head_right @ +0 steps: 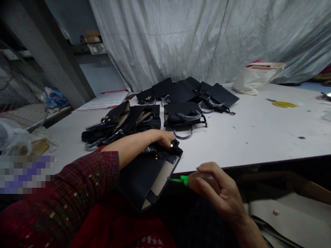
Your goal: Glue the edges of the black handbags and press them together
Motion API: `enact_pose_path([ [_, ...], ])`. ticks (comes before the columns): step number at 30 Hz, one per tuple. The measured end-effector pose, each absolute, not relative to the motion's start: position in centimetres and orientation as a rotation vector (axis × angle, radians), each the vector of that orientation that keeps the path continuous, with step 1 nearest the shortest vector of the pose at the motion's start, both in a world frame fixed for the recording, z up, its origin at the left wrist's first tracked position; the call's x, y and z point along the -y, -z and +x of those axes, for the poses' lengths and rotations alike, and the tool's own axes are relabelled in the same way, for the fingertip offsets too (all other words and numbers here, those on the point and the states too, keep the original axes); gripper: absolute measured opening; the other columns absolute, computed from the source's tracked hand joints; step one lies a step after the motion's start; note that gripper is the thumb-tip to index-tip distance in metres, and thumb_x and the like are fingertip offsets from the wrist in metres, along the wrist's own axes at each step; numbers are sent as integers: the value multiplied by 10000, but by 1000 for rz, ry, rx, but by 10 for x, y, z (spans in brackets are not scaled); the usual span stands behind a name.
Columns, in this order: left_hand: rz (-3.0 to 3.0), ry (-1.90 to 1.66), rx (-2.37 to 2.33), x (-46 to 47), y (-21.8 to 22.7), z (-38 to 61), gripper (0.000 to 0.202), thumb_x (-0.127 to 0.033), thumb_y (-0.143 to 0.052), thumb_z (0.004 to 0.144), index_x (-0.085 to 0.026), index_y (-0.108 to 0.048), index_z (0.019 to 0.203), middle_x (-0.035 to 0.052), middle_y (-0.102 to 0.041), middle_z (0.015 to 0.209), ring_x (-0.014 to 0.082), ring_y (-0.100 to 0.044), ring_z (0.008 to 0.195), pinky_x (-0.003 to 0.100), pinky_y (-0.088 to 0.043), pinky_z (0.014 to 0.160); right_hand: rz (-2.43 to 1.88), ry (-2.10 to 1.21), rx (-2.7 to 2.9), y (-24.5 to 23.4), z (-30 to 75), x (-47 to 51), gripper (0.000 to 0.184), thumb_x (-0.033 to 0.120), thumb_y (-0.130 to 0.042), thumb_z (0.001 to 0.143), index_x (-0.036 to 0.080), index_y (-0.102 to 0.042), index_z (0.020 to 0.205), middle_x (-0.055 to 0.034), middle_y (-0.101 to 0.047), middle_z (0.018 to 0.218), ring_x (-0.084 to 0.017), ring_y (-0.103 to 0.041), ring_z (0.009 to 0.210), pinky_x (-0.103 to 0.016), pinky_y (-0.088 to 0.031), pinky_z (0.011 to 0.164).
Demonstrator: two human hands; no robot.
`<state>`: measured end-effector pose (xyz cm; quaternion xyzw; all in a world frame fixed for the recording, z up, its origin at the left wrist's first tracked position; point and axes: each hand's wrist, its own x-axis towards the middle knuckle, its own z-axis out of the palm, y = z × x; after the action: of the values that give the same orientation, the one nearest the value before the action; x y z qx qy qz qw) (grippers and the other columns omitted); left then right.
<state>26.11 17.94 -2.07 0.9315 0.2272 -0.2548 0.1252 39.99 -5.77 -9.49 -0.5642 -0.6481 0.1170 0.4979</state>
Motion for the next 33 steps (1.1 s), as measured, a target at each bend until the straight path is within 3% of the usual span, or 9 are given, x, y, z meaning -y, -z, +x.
enact_pose_path([
  [6, 2716, 742, -669, -176, 17, 261, 373, -286, -670, 612, -102, -695, 935, 116, -700, 930, 220, -618, 808, 295, -503, 717, -1372, -100, 1417, 103, 400, 58, 189, 292, -617, 833, 228, -604, 1010, -61, -607, 999, -229, -586, 929, -363, -479, 816],
  [12, 2729, 736, -646, -173, 15, 260, 364, -300, -644, 634, -99, -692, 934, 118, -695, 912, 233, -613, 805, 323, -504, 732, -1347, -306, 1500, 109, 401, 66, 210, 301, -614, 833, 234, -607, 1031, -61, -620, 1001, -229, -607, 907, -346, -499, 771],
  [16, 2723, 745, -672, -170, 11, 259, 356, -290, -648, 633, -105, -687, 935, 104, -691, 900, 218, -609, 811, 298, -496, 741, -1397, -165, 1351, 112, 403, 66, 211, 319, -630, 818, 236, -625, 1012, -63, -622, 1017, -240, -595, 942, -383, -473, 849],
  [21, 2715, 756, -674, -171, 11, 260, 370, -276, -648, 628, -97, -688, 950, 116, -692, 920, 224, -615, 815, 291, -500, 731, -1397, -266, 1300, 111, 407, 66, 167, 333, -606, 834, 257, -639, 979, -46, -632, 1022, -241, -594, 954, -353, -481, 808],
  [28, 2737, 709, -658, -175, 19, 258, 402, -303, -635, 636, -94, -682, 976, 135, -693, 964, 227, -624, 808, 293, -506, 709, -1433, -34, 1337, 112, 401, 55, 228, 306, -633, 819, 226, -609, 1031, -56, -609, 1018, -230, -590, 928, -371, -480, 821],
  [33, 2767, 717, -678, -177, 22, 259, 473, -304, -639, 620, -85, -666, 1039, 165, -679, 1059, 245, -631, 857, 298, -512, 725, -1388, -203, 1492, 112, 398, 62, 201, 300, -606, 838, 226, -603, 1026, -64, -618, 1022, -238, -605, 942, -358, -501, 789],
])
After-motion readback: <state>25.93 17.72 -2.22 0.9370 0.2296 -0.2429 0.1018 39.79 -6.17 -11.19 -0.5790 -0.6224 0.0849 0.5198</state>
